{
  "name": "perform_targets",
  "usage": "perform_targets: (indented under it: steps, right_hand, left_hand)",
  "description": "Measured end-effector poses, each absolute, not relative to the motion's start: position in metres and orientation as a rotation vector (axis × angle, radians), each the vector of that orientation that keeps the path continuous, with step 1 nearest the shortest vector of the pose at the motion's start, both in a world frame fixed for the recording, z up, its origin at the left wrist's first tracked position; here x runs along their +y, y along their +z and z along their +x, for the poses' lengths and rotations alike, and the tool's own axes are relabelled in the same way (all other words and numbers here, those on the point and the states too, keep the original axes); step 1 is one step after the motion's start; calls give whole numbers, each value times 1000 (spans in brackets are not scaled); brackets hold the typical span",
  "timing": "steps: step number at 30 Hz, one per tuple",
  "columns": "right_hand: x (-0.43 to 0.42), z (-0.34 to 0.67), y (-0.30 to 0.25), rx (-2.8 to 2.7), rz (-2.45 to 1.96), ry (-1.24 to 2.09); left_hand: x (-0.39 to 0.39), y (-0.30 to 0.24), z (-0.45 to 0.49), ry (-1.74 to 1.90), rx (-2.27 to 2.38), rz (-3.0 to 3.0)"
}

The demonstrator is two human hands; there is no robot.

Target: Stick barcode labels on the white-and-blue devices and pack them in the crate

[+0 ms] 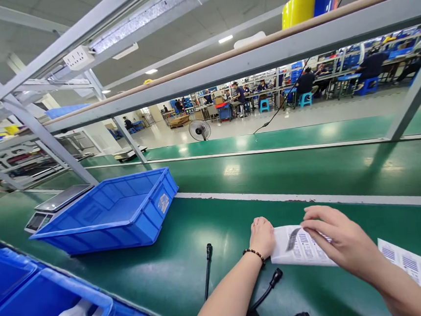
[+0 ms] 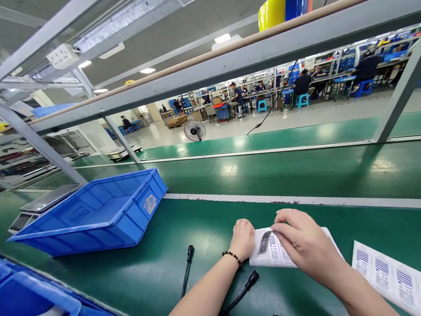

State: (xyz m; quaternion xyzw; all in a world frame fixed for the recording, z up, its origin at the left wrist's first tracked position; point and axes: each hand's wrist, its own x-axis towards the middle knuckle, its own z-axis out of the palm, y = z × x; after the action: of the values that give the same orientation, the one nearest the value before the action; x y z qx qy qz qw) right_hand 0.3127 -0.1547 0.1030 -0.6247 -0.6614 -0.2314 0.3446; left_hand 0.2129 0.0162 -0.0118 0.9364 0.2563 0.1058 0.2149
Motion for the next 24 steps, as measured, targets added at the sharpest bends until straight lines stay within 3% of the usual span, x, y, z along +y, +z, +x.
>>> perform_targets:
  steps: [4,9,15,20,24]
  right_hand:
    - [-151,310,102,-1357,-1569,-466]
    - [-106,300,37,-1142,-1586,-2]
    - [-84,289,-19,-1196,-1628,159]
    - [-84,290,-23,-1194,-1669,251]
    - [-82,291,-25,-1161,-1693,300]
  left_hand:
    - [16,-9,213,305,708,2600]
    - [14,-5,209,267,639,2622]
    - [20,29,153,151,486,2728]
    - [55,54,81,154,980,2796]
    - [75,32,40,166,1338,2550]
